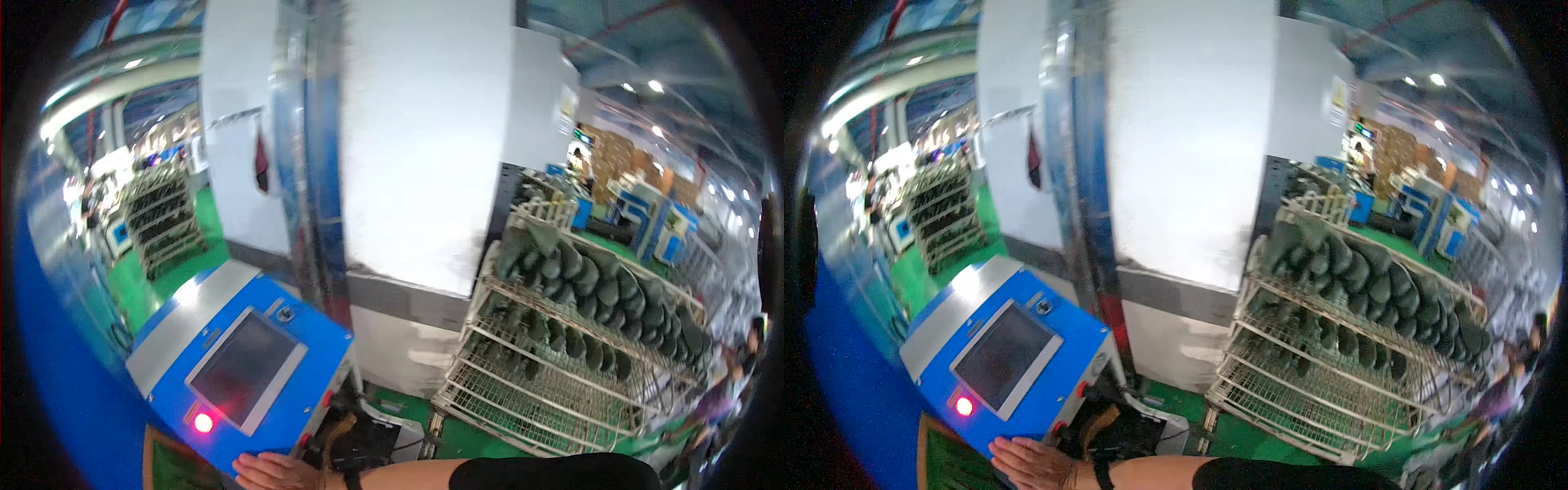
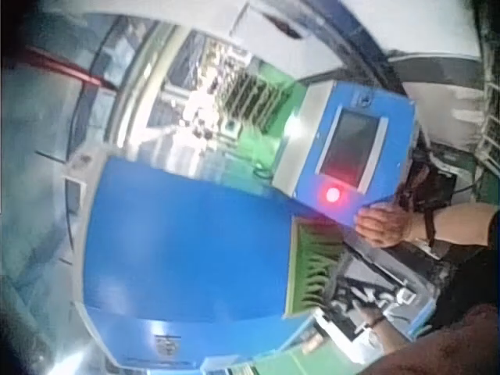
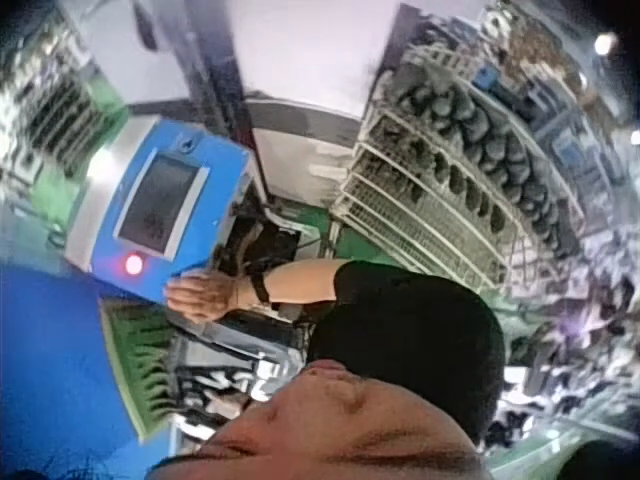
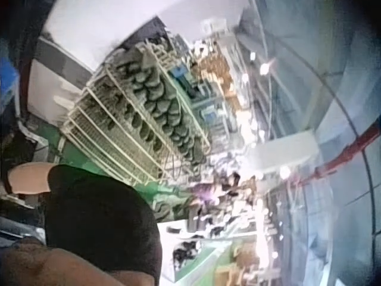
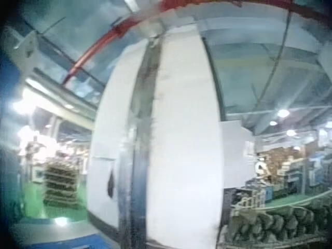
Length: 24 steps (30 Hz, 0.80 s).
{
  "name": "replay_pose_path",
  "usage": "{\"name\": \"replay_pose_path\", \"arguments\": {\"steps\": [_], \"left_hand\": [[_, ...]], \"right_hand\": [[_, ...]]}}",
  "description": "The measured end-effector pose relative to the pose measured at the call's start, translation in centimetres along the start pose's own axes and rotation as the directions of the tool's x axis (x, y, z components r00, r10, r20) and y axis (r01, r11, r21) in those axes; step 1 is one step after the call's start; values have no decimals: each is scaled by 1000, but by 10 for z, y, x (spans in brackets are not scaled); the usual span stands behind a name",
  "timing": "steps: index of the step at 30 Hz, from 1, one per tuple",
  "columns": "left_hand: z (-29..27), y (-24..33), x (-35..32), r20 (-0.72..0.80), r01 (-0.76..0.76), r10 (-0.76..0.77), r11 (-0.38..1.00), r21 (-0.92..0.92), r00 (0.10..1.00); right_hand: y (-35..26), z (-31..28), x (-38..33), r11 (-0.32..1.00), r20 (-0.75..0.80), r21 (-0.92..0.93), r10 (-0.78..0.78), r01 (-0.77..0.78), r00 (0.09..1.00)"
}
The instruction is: Load shoes onto the conveyor belt of a manufacturing machine and handle shoe lasts.
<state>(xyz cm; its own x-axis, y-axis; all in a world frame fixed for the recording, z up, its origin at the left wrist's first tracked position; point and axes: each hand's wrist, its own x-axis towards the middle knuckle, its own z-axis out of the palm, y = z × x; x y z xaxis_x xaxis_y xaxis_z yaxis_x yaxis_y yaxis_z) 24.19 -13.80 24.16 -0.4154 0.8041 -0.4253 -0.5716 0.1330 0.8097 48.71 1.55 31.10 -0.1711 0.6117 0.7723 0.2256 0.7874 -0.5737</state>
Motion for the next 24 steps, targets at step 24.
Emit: {"name": "replay_pose_path", "arguments": {"steps": [24], "left_hand": [[164, -118, -80, 865, -622, -100, 655, 429, 491]], "right_hand": [[-112, -238, -100, 908, 106, -211, 388, -361, 915]]}}
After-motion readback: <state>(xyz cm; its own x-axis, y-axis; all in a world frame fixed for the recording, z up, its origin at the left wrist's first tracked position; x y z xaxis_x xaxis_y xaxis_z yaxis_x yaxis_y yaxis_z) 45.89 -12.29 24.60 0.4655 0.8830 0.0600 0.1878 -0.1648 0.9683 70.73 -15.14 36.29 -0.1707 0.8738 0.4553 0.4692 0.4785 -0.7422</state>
